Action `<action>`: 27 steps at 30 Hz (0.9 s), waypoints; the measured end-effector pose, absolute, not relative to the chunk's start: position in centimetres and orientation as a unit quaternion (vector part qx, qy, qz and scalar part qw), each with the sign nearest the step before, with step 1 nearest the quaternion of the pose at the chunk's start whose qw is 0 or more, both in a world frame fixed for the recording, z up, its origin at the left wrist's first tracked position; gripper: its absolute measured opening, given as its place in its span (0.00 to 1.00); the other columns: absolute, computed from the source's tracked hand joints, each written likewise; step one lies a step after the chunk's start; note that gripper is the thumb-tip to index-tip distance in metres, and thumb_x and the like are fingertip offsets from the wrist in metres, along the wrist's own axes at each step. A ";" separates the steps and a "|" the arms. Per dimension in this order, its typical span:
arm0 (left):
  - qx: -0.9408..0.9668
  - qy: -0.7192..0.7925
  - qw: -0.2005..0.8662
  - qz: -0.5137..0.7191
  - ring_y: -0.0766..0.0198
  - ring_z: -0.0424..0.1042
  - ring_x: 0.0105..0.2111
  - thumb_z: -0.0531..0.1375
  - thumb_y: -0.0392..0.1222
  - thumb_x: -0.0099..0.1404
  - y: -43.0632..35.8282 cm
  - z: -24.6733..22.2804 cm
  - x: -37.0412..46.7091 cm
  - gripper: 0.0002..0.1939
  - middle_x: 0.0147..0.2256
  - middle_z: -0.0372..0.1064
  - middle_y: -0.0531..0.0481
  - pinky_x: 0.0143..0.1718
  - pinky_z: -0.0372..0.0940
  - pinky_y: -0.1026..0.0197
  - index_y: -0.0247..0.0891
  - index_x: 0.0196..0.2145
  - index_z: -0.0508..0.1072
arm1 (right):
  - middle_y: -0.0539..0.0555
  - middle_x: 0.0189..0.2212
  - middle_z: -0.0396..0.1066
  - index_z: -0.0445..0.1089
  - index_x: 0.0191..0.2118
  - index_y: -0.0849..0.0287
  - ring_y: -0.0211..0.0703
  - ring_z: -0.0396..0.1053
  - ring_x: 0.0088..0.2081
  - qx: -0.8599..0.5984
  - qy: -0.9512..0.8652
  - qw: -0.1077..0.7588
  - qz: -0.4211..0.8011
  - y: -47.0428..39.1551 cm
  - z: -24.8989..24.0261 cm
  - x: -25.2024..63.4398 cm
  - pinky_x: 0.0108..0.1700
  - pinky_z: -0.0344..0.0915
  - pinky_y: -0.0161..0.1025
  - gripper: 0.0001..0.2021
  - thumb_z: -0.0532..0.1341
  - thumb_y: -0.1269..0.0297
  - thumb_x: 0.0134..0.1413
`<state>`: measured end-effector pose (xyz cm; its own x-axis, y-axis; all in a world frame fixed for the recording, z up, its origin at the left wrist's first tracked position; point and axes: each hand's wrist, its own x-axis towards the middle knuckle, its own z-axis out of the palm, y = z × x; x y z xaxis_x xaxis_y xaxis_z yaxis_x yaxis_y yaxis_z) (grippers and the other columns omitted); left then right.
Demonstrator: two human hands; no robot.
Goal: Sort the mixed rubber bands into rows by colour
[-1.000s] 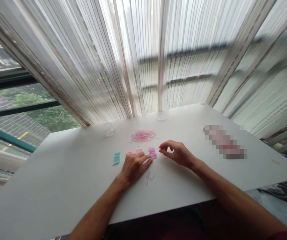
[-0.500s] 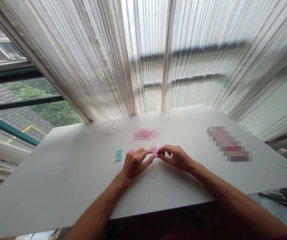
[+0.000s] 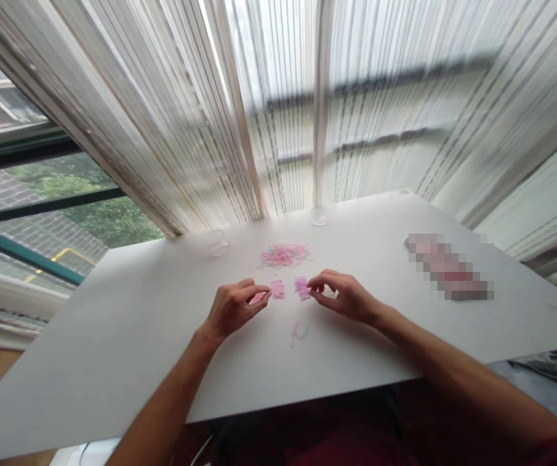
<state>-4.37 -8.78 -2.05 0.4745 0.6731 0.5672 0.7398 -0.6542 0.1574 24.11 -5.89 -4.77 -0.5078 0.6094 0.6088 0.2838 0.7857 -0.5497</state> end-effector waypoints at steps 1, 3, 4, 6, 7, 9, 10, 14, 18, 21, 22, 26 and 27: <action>-0.851 -0.418 0.061 -0.311 0.73 0.61 0.18 0.61 0.42 0.69 -9.0 -2.3 -4.8 0.09 0.23 0.70 0.55 0.23 0.55 0.68 0.40 0.36 0.82 | 0.54 0.32 0.75 0.73 0.41 0.58 0.38 0.71 0.31 -0.265 -0.846 0.423 0.189 -5.9 -4.8 24.2 0.37 0.71 0.35 0.04 0.61 0.70 0.61; -0.846 -0.424 0.068 -0.316 0.73 0.63 0.19 0.60 0.42 0.70 -9.4 -2.9 -5.4 0.10 0.24 0.71 0.55 0.24 0.57 0.68 0.39 0.36 0.82 | 0.53 0.32 0.74 0.73 0.40 0.58 0.38 0.71 0.31 -0.270 -0.845 0.425 0.181 -5.9 -4.7 24.3 0.37 0.71 0.35 0.04 0.61 0.69 0.62; -0.845 -0.425 0.070 -0.316 0.73 0.64 0.20 0.60 0.42 0.71 -9.5 -3.3 -5.5 0.11 0.24 0.71 0.54 0.24 0.58 0.68 0.40 0.36 0.82 | 0.53 0.31 0.74 0.73 0.40 0.58 0.38 0.71 0.31 -0.274 -0.845 0.424 0.178 -5.8 -4.7 24.4 0.37 0.71 0.35 0.04 0.61 0.69 0.62; -0.847 -0.426 0.073 -0.310 0.72 0.65 0.20 0.59 0.43 0.72 -9.8 -3.8 -5.5 0.11 0.24 0.72 0.54 0.25 0.58 0.68 0.40 0.37 0.82 | 0.53 0.31 0.73 0.73 0.40 0.57 0.39 0.71 0.31 -0.279 -0.846 0.418 0.176 -5.9 -4.7 24.5 0.37 0.71 0.36 0.04 0.61 0.68 0.63; -0.848 -0.425 0.077 -0.306 0.72 0.65 0.20 0.59 0.43 0.72 -9.9 -4.0 -5.5 0.12 0.24 0.72 0.54 0.25 0.58 0.68 0.41 0.37 0.82 | 0.53 0.30 0.73 0.73 0.39 0.57 0.39 0.71 0.31 -0.281 -0.847 0.415 0.176 -5.9 -4.6 24.5 0.36 0.71 0.36 0.04 0.61 0.68 0.63; -0.850 -0.424 0.087 -0.299 0.72 0.66 0.20 0.58 0.44 0.73 -9.9 -4.1 -5.5 0.12 0.25 0.73 0.54 0.25 0.58 0.67 0.41 0.37 0.82 | 0.53 0.30 0.73 0.73 0.39 0.57 0.39 0.71 0.31 -0.282 -0.850 0.406 0.178 -5.9 -4.6 24.6 0.36 0.71 0.36 0.04 0.60 0.68 0.63; -0.851 -0.424 0.092 -0.296 0.71 0.66 0.21 0.58 0.44 0.73 -9.9 -4.2 -5.5 0.13 0.25 0.73 0.54 0.25 0.59 0.67 0.41 0.37 0.82 | 0.53 0.30 0.73 0.74 0.39 0.57 0.39 0.71 0.31 -0.282 -0.851 0.404 0.180 -5.9 -4.6 24.6 0.36 0.71 0.36 0.04 0.60 0.68 0.63; -0.856 -0.418 0.100 -0.287 0.70 0.68 0.22 0.59 0.43 0.72 -9.9 -4.2 -5.6 0.12 0.27 0.75 0.53 0.26 0.59 0.67 0.42 0.37 0.82 | 0.53 0.31 0.74 0.74 0.39 0.57 0.39 0.71 0.31 -0.284 -0.853 0.399 0.182 -5.9 -4.6 24.7 0.35 0.71 0.36 0.05 0.60 0.68 0.62; -0.857 -0.424 0.077 -0.282 0.70 0.69 0.23 0.60 0.43 0.72 -9.9 -4.5 -5.6 0.10 0.28 0.75 0.53 0.27 0.59 0.67 0.42 0.38 0.82 | 0.53 0.31 0.74 0.74 0.39 0.57 0.39 0.71 0.31 -0.286 -0.853 0.396 0.182 -5.9 -4.5 24.7 0.35 0.70 0.36 0.05 0.60 0.68 0.62; -0.859 -0.425 0.063 -0.278 0.70 0.68 0.23 0.60 0.43 0.72 -9.8 -4.8 -5.4 0.10 0.28 0.75 0.53 0.27 0.59 0.66 0.43 0.39 0.82 | 0.53 0.31 0.74 0.74 0.39 0.57 0.39 0.71 0.31 -0.287 -0.854 0.392 0.184 -5.9 -4.5 24.7 0.35 0.70 0.36 0.05 0.60 0.68 0.63; -0.859 -0.424 0.063 -0.279 0.70 0.68 0.23 0.60 0.43 0.72 -9.8 -4.8 -5.3 0.10 0.29 0.76 0.53 0.27 0.59 0.66 0.43 0.39 0.82 | 0.53 0.31 0.73 0.74 0.39 0.57 0.39 0.71 0.31 -0.287 -0.855 0.391 0.184 -5.9 -4.5 24.7 0.35 0.70 0.36 0.05 0.60 0.67 0.63; -0.863 -0.417 0.073 -0.276 0.70 0.69 0.24 0.59 0.44 0.73 -9.6 -5.1 -5.0 0.10 0.29 0.75 0.52 0.27 0.58 0.66 0.43 0.40 0.82 | 0.53 0.31 0.73 0.74 0.38 0.57 0.39 0.71 0.31 -0.285 -0.855 0.392 0.185 -5.9 -4.5 24.7 0.35 0.70 0.36 0.05 0.60 0.67 0.63; -0.864 -0.417 0.075 -0.273 0.70 0.69 0.24 0.59 0.44 0.73 -9.6 -5.1 -4.9 0.11 0.29 0.75 0.52 0.27 0.58 0.66 0.43 0.40 0.82 | 0.53 0.31 0.73 0.74 0.38 0.57 0.39 0.71 0.31 -0.285 -0.855 0.392 0.185 -5.9 -4.5 24.7 0.35 0.70 0.36 0.05 0.60 0.67 0.63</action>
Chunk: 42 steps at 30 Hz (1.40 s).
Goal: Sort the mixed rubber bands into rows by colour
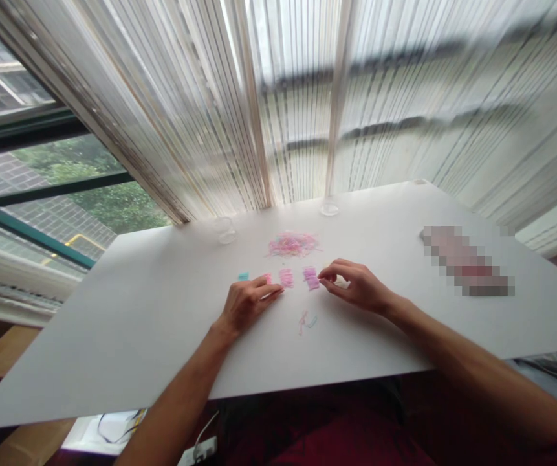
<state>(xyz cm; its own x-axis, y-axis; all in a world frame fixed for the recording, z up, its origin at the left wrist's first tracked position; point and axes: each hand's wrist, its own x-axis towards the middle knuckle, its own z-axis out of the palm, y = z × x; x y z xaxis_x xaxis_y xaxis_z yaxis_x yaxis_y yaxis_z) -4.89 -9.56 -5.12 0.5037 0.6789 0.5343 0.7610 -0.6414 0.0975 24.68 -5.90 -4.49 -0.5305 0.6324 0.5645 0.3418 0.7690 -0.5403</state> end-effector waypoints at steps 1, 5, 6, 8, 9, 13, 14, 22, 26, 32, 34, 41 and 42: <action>-0.864 -0.417 0.079 -0.269 0.70 0.68 0.24 0.59 0.44 0.73 -9.5 -5.1 -4.8 0.11 0.29 0.75 0.52 0.27 0.57 0.66 0.43 0.40 0.82 | 0.53 0.31 0.73 0.74 0.38 0.57 0.39 0.71 0.31 -0.285 -0.855 0.392 0.185 -5.9 -4.5 24.7 0.35 0.71 0.36 0.05 0.60 0.67 0.63; -0.870 -0.417 0.128 -0.231 0.69 0.66 0.23 0.56 0.44 0.75 -9.6 -4.9 -4.6 0.13 0.29 0.73 0.52 0.26 0.55 0.65 0.44 0.40 0.82 | 0.53 0.31 0.73 0.74 0.38 0.57 0.39 0.71 0.31 -0.284 -0.856 0.391 0.185 -6.0 -4.3 24.6 0.36 0.71 0.37 0.05 0.60 0.67 0.63; -0.872 -0.415 0.141 -0.219 0.69 0.65 0.22 0.55 0.44 0.75 -9.6 -4.9 -4.6 0.14 0.29 0.73 0.51 0.25 0.54 0.64 0.44 0.40 0.81 | 0.54 0.31 0.73 0.74 0.38 0.57 0.40 0.71 0.31 -0.285 -0.856 0.391 0.185 -6.0 -4.3 24.6 0.36 0.71 0.37 0.05 0.60 0.67 0.63; -0.873 -0.414 0.156 -0.204 0.69 0.64 0.22 0.54 0.42 0.76 -9.7 -4.7 -4.5 0.14 0.29 0.73 0.51 0.25 0.54 0.64 0.44 0.40 0.81 | 0.54 0.31 0.74 0.74 0.38 0.57 0.40 0.71 0.31 -0.288 -0.855 0.389 0.187 -6.1 -4.2 24.6 0.36 0.71 0.38 0.05 0.60 0.66 0.63; -0.873 -0.415 0.158 -0.202 0.69 0.63 0.21 0.54 0.42 0.75 -9.8 -4.7 -4.4 0.15 0.28 0.72 0.51 0.25 0.54 0.64 0.43 0.39 0.81 | 0.54 0.31 0.74 0.74 0.38 0.57 0.40 0.71 0.31 -0.289 -0.855 0.388 0.187 -6.1 -4.1 24.6 0.36 0.71 0.38 0.05 0.60 0.66 0.63; -0.867 -0.424 0.161 -0.206 0.69 0.65 0.22 0.54 0.43 0.75 -10.1 -4.5 -4.3 0.15 0.29 0.73 0.50 0.25 0.54 0.64 0.41 0.38 0.80 | 0.54 0.31 0.73 0.74 0.38 0.57 0.40 0.71 0.31 -0.287 -0.857 0.387 0.185 -6.1 -4.1 24.6 0.37 0.71 0.38 0.05 0.60 0.66 0.63; -0.866 -0.423 0.164 -0.210 0.69 0.66 0.22 0.54 0.43 0.75 -10.2 -4.4 -4.2 0.15 0.31 0.74 0.50 0.25 0.55 0.64 0.41 0.39 0.80 | 0.53 0.31 0.73 0.74 0.38 0.57 0.40 0.71 0.31 -0.287 -0.856 0.388 0.184 -6.1 -4.1 24.6 0.37 0.71 0.38 0.05 0.60 0.66 0.63; -0.890 -0.394 0.097 -0.210 0.67 0.66 0.23 0.55 0.46 0.75 -10.6 -4.7 -3.6 0.15 0.25 0.70 0.52 0.27 0.55 0.64 0.42 0.38 0.81 | 0.53 0.30 0.73 0.74 0.37 0.57 0.40 0.71 0.32 -0.289 -0.855 0.391 0.182 -6.1 -4.2 24.5 0.37 0.70 0.38 0.06 0.60 0.66 0.64; -0.886 -0.406 0.100 -0.201 0.67 0.67 0.23 0.54 0.46 0.76 -10.5 -4.8 -3.0 0.16 0.26 0.71 0.51 0.27 0.55 0.63 0.41 0.39 0.81 | 0.53 0.30 0.73 0.74 0.37 0.57 0.40 0.71 0.31 -0.290 -0.852 0.395 0.183 -6.1 -4.2 24.5 0.37 0.71 0.38 0.06 0.60 0.66 0.64; -0.884 -0.402 0.122 -0.206 0.66 0.66 0.22 0.53 0.45 0.76 -10.3 -5.0 -2.8 0.17 0.24 0.70 0.51 0.25 0.54 0.63 0.40 0.38 0.80 | 0.54 0.31 0.73 0.74 0.37 0.57 0.41 0.71 0.32 -0.280 -0.858 0.393 0.178 -6.2 -4.1 24.5 0.37 0.70 0.38 0.05 0.60 0.67 0.64; -0.884 -0.400 0.125 -0.207 0.66 0.66 0.22 0.53 0.45 0.76 -10.3 -5.1 -2.8 0.16 0.24 0.70 0.51 0.25 0.54 0.63 0.40 0.39 0.80 | 0.54 0.30 0.72 0.73 0.37 0.57 0.41 0.70 0.32 -0.278 -0.859 0.393 0.177 -6.2 -4.1 24.5 0.36 0.70 0.38 0.05 0.60 0.68 0.64; -0.884 -0.385 0.087 -0.250 0.66 0.68 0.22 0.55 0.42 0.74 -10.8 -4.7 -2.7 0.13 0.25 0.71 0.51 0.27 0.57 0.64 0.39 0.40 0.80 | 0.53 0.30 0.71 0.73 0.37 0.56 0.41 0.69 0.32 -0.259 -0.865 0.384 0.193 -6.7 -3.9 24.4 0.36 0.68 0.37 0.05 0.59 0.71 0.62; -0.885 -0.379 0.056 -0.263 0.67 0.68 0.23 0.57 0.41 0.73 -11.0 -4.5 -2.6 0.11 0.25 0.71 0.52 0.27 0.58 0.64 0.39 0.40 0.79 | 0.53 0.30 0.70 0.73 0.37 0.56 0.41 0.68 0.32 -0.252 -0.870 0.378 0.191 -6.9 -3.9 24.2 0.35 0.68 0.37 0.05 0.60 0.72 0.61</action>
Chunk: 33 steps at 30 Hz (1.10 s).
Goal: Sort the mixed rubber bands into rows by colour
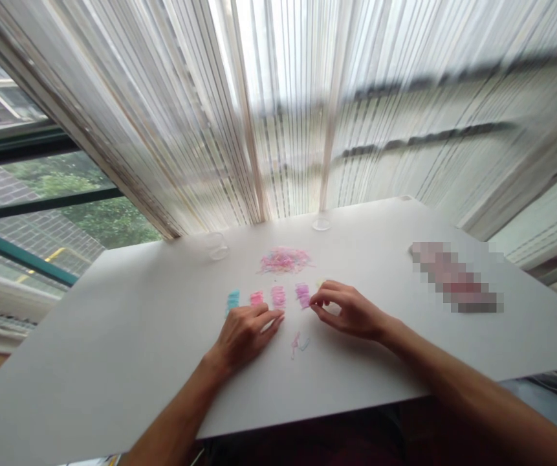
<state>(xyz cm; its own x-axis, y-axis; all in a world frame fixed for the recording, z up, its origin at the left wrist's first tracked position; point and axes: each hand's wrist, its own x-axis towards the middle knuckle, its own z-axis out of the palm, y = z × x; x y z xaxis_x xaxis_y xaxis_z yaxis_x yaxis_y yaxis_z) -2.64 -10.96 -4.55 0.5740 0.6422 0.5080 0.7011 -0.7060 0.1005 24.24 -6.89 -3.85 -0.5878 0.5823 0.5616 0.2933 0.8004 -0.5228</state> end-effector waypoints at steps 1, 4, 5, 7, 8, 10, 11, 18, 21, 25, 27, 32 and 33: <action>-0.886 -0.374 0.021 -0.273 0.67 0.68 0.22 0.58 0.41 0.72 -11.2 -4.4 -2.5 0.09 0.26 0.72 0.52 0.27 0.58 0.64 0.40 0.41 0.79 | 0.53 0.29 0.70 0.72 0.37 0.56 0.42 0.68 0.32 -0.243 -0.878 0.369 0.186 -7.1 -3.9 24.1 0.35 0.67 0.37 0.05 0.60 0.72 0.60; -0.893 -0.362 -0.062 -0.260 0.68 0.66 0.22 0.61 0.42 0.69 -11.8 -3.9 -2.0 0.07 0.26 0.72 0.53 0.25 0.58 0.64 0.41 0.40 0.79 | 0.53 0.29 0.70 0.72 0.35 0.57 0.42 0.67 0.33 -0.214 -0.904 0.332 0.163 -7.7 -4.1 23.5 0.36 0.66 0.38 0.06 0.60 0.73 0.59; -0.896 -0.363 -0.073 -0.247 0.68 0.66 0.22 0.62 0.43 0.68 -11.9 -3.8 -1.9 0.07 0.27 0.72 0.53 0.25 0.58 0.63 0.41 0.39 0.79 | 0.53 0.29 0.70 0.72 0.34 0.57 0.42 0.67 0.33 -0.207 -0.912 0.319 0.156 -7.9 -4.2 23.3 0.36 0.66 0.38 0.06 0.60 0.73 0.59; -0.898 -0.371 -0.085 -0.222 0.67 0.68 0.23 0.64 0.46 0.66 -12.1 -3.7 -1.7 0.07 0.28 0.72 0.52 0.25 0.58 0.63 0.41 0.37 0.78 | 0.53 0.30 0.71 0.73 0.35 0.57 0.43 0.67 0.34 -0.199 -0.923 0.297 0.144 -8.2 -4.5 23.0 0.37 0.66 0.38 0.05 0.60 0.73 0.58; -0.897 -0.376 -0.088 -0.215 0.66 0.68 0.24 0.64 0.47 0.65 -12.2 -3.7 -1.6 0.08 0.29 0.72 0.52 0.26 0.58 0.63 0.41 0.36 0.78 | 0.53 0.31 0.71 0.73 0.36 0.57 0.43 0.67 0.34 -0.199 -0.926 0.288 0.140 -8.3 -4.6 22.8 0.37 0.66 0.38 0.05 0.60 0.73 0.58; -0.894 -0.385 -0.093 -0.210 0.65 0.69 0.25 0.64 0.47 0.65 -12.2 -3.8 -1.5 0.08 0.29 0.72 0.52 0.27 0.59 0.62 0.40 0.34 0.77 | 0.53 0.31 0.72 0.74 0.37 0.57 0.43 0.67 0.34 -0.200 -0.932 0.271 0.137 -8.4 -4.8 22.6 0.38 0.66 0.38 0.05 0.60 0.72 0.58; -0.892 -0.388 -0.094 -0.211 0.66 0.70 0.25 0.63 0.45 0.66 -12.2 -3.9 -1.5 0.07 0.29 0.72 0.52 0.27 0.59 0.63 0.40 0.33 0.77 | 0.53 0.31 0.72 0.74 0.38 0.58 0.43 0.68 0.34 -0.202 -0.933 0.265 0.137 -8.5 -4.9 22.5 0.38 0.65 0.37 0.05 0.61 0.72 0.59; -0.892 -0.369 -0.088 -0.246 0.69 0.64 0.21 0.62 0.39 0.65 -12.0 -3.9 -1.5 0.05 0.24 0.69 0.54 0.25 0.56 0.64 0.40 0.33 0.78 | 0.54 0.31 0.73 0.75 0.39 0.58 0.43 0.69 0.35 -0.218 -0.929 0.262 0.144 -8.6 -4.6 22.4 0.38 0.66 0.38 0.05 0.61 0.68 0.62; -0.889 -0.361 -0.084 -0.269 0.70 0.62 0.21 0.61 0.39 0.66 -11.9 -3.9 -1.6 0.06 0.23 0.67 0.55 0.24 0.55 0.64 0.39 0.32 0.78 | 0.54 0.32 0.73 0.75 0.40 0.58 0.43 0.70 0.35 -0.211 -0.928 0.265 0.155 -8.6 -4.4 22.5 0.38 0.67 0.38 0.05 0.62 0.66 0.63; -0.889 -0.349 -0.062 -0.289 0.70 0.63 0.21 0.62 0.38 0.65 -11.7 -4.0 -1.7 0.05 0.23 0.66 0.55 0.24 0.56 0.65 0.38 0.32 0.77 | 0.54 0.32 0.74 0.75 0.39 0.58 0.42 0.70 0.33 -0.194 -0.927 0.278 0.157 -8.5 -4.6 22.4 0.37 0.67 0.38 0.05 0.62 0.64 0.63; -0.891 -0.345 -0.051 -0.292 0.70 0.63 0.21 0.61 0.38 0.65 -11.7 -4.0 -1.7 0.05 0.23 0.66 0.55 0.24 0.57 0.65 0.38 0.32 0.77 | 0.53 0.30 0.74 0.74 0.38 0.58 0.41 0.69 0.32 -0.188 -0.928 0.285 0.151 -8.5 -4.7 22.3 0.36 0.66 0.37 0.05 0.62 0.65 0.63; -0.892 -0.338 -0.027 -0.299 0.69 0.63 0.22 0.61 0.37 0.65 -11.7 -3.9 -1.7 0.05 0.23 0.65 0.56 0.24 0.57 0.65 0.38 0.32 0.77 | 0.53 0.27 0.72 0.73 0.34 0.58 0.40 0.67 0.30 -0.183 -0.925 0.308 0.129 -8.4 -4.9 22.0 0.35 0.64 0.36 0.08 0.58 0.69 0.65; -0.891 -0.338 -0.023 -0.302 0.69 0.63 0.21 0.61 0.37 0.65 -11.7 -3.9 -1.7 0.05 0.23 0.65 0.56 0.24 0.57 0.65 0.38 0.32 0.76 | 0.53 0.27 0.72 0.73 0.34 0.58 0.40 0.67 0.30 -0.183 -0.924 0.310 0.128 -8.4 -4.8 22.0 0.35 0.64 0.36 0.08 0.58 0.68 0.65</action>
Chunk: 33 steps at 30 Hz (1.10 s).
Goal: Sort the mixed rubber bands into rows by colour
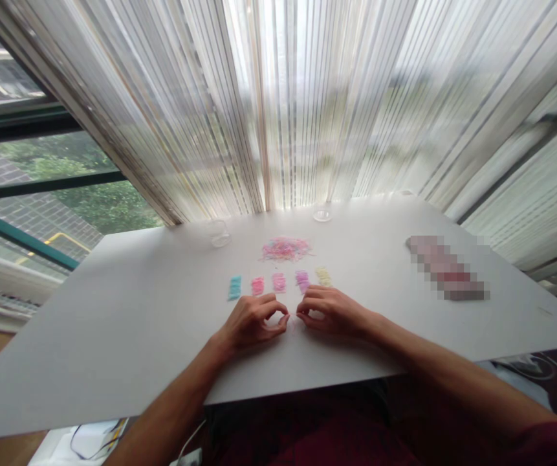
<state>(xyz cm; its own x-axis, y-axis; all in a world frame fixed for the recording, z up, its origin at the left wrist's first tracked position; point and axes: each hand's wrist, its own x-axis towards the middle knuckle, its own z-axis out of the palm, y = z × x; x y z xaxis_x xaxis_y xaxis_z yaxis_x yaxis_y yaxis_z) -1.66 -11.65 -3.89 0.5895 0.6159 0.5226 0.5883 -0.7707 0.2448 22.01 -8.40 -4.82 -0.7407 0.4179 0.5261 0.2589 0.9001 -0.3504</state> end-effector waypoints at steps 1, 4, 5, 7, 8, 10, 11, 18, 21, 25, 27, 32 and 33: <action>0.891 0.337 0.019 0.304 0.69 0.62 0.21 0.61 0.37 0.65 -11.7 -3.9 -1.6 0.05 0.22 0.65 0.56 0.24 0.56 0.65 0.38 0.32 0.76 | 0.53 0.27 0.72 0.73 0.35 0.58 0.40 0.67 0.30 -0.183 -0.924 0.311 0.129 -8.4 -4.8 22.0 0.35 0.64 0.36 0.07 0.59 0.68 0.65; 0.890 0.336 0.012 0.307 0.69 0.63 0.21 0.61 0.37 0.65 -11.7 -3.8 -1.6 0.05 0.22 0.65 0.56 0.23 0.57 0.65 0.38 0.32 0.76 | 0.53 0.29 0.73 0.73 0.36 0.58 0.41 0.68 0.31 -0.186 -0.922 0.311 0.133 -8.5 -4.8 22.0 0.35 0.64 0.36 0.05 0.61 0.65 0.64; 0.890 0.336 0.011 0.306 0.69 0.63 0.21 0.61 0.37 0.65 -11.7 -3.7 -1.6 0.05 0.23 0.65 0.56 0.23 0.57 0.65 0.38 0.32 0.76 | 0.53 0.29 0.73 0.73 0.37 0.58 0.41 0.68 0.31 -0.185 -0.923 0.310 0.133 -8.5 -4.9 21.9 0.35 0.64 0.36 0.05 0.61 0.65 0.64; 0.892 0.336 0.011 0.302 0.69 0.65 0.21 0.61 0.37 0.66 -11.7 -3.7 -1.6 0.05 0.23 0.67 0.55 0.24 0.58 0.65 0.38 0.32 0.76 | 0.53 0.28 0.73 0.73 0.36 0.58 0.40 0.68 0.31 -0.181 -0.924 0.311 0.127 -8.4 -5.0 21.9 0.35 0.64 0.36 0.05 0.60 0.67 0.64; 0.893 0.337 0.013 0.299 0.68 0.66 0.22 0.61 0.38 0.66 -11.7 -3.7 -1.7 0.04 0.24 0.68 0.54 0.24 0.59 0.65 0.38 0.34 0.77 | 0.52 0.28 0.73 0.73 0.35 0.57 0.40 0.68 0.30 -0.180 -0.924 0.315 0.123 -8.4 -5.1 21.8 0.35 0.64 0.36 0.06 0.59 0.68 0.65; 0.894 0.338 0.015 0.295 0.67 0.69 0.24 0.63 0.42 0.66 -11.7 -3.8 -1.8 0.06 0.27 0.71 0.52 0.25 0.62 0.65 0.38 0.38 0.77 | 0.52 0.27 0.72 0.73 0.34 0.58 0.40 0.67 0.30 -0.182 -0.921 0.326 0.114 -8.2 -5.3 21.8 0.34 0.64 0.36 0.07 0.59 0.68 0.65; 0.894 0.337 0.012 0.296 0.67 0.70 0.25 0.64 0.43 0.66 -11.6 -3.9 -1.8 0.08 0.29 0.72 0.52 0.26 0.63 0.65 0.38 0.41 0.77 | 0.52 0.27 0.72 0.73 0.34 0.58 0.40 0.67 0.30 -0.186 -0.918 0.333 0.110 -8.1 -5.3 21.8 0.34 0.64 0.36 0.08 0.59 0.68 0.65; 0.890 0.321 -0.016 0.323 0.69 0.75 0.28 0.61 0.39 0.70 -11.4 -4.2 -2.1 0.05 0.32 0.77 0.51 0.30 0.67 0.69 0.40 0.40 0.79 | 0.53 0.27 0.73 0.73 0.35 0.58 0.41 0.68 0.30 -0.199 -0.911 0.346 0.105 -7.9 -5.3 21.9 0.35 0.65 0.36 0.08 0.59 0.67 0.66; 0.885 0.328 -0.010 0.330 0.67 0.77 0.30 0.64 0.42 0.68 -11.5 -4.0 -2.0 0.08 0.34 0.78 0.49 0.32 0.69 0.67 0.39 0.44 0.78 | 0.53 0.27 0.73 0.73 0.35 0.59 0.41 0.68 0.30 -0.204 -0.910 0.346 0.101 -7.8 -5.4 21.9 0.34 0.65 0.36 0.08 0.59 0.67 0.66; 0.886 0.329 -0.021 0.327 0.68 0.76 0.28 0.64 0.42 0.68 -11.5 -3.9 -1.9 0.08 0.34 0.78 0.49 0.32 0.69 0.67 0.39 0.43 0.79 | 0.54 0.27 0.73 0.74 0.35 0.58 0.42 0.69 0.31 -0.216 -0.910 0.340 0.101 -7.8 -5.5 21.9 0.34 0.65 0.36 0.08 0.59 0.67 0.66; 0.884 0.333 -0.027 0.328 0.69 0.75 0.27 0.62 0.40 0.70 -11.5 -3.9 -1.9 0.06 0.33 0.78 0.50 0.31 0.68 0.68 0.40 0.41 0.80 | 0.54 0.27 0.73 0.74 0.35 0.58 0.42 0.69 0.31 -0.214 -0.911 0.339 0.101 -7.8 -5.5 21.9 0.34 0.66 0.37 0.09 0.58 0.66 0.67; 0.881 0.338 -0.024 0.330 0.70 0.75 0.28 0.62 0.38 0.70 -11.3 -4.0 -2.0 0.06 0.32 0.78 0.50 0.31 0.67 0.69 0.38 0.38 0.79 | 0.54 0.27 0.73 0.74 0.36 0.58 0.42 0.69 0.31 -0.208 -0.913 0.338 0.099 -7.8 -5.5 21.9 0.35 0.65 0.37 0.08 0.59 0.66 0.66; 0.881 0.337 -0.027 0.330 0.70 0.75 0.28 0.62 0.38 0.70 -11.3 -4.0 -2.0 0.05 0.31 0.78 0.50 0.31 0.66 0.69 0.38 0.38 0.79 | 0.54 0.27 0.73 0.74 0.36 0.58 0.41 0.69 0.31 -0.207 -0.913 0.337 0.099 -7.7 -5.5 21.9 0.35 0.65 0.36 0.08 0.59 0.67 0.66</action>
<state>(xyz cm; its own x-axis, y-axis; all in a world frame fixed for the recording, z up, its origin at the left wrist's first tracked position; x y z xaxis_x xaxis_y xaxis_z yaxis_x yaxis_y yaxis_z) -1.97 -11.32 -4.01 0.5543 0.5766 0.6003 0.6124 -0.7709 0.1750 21.86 -7.74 -5.51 -0.6869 0.4442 0.5752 0.3111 0.8950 -0.3197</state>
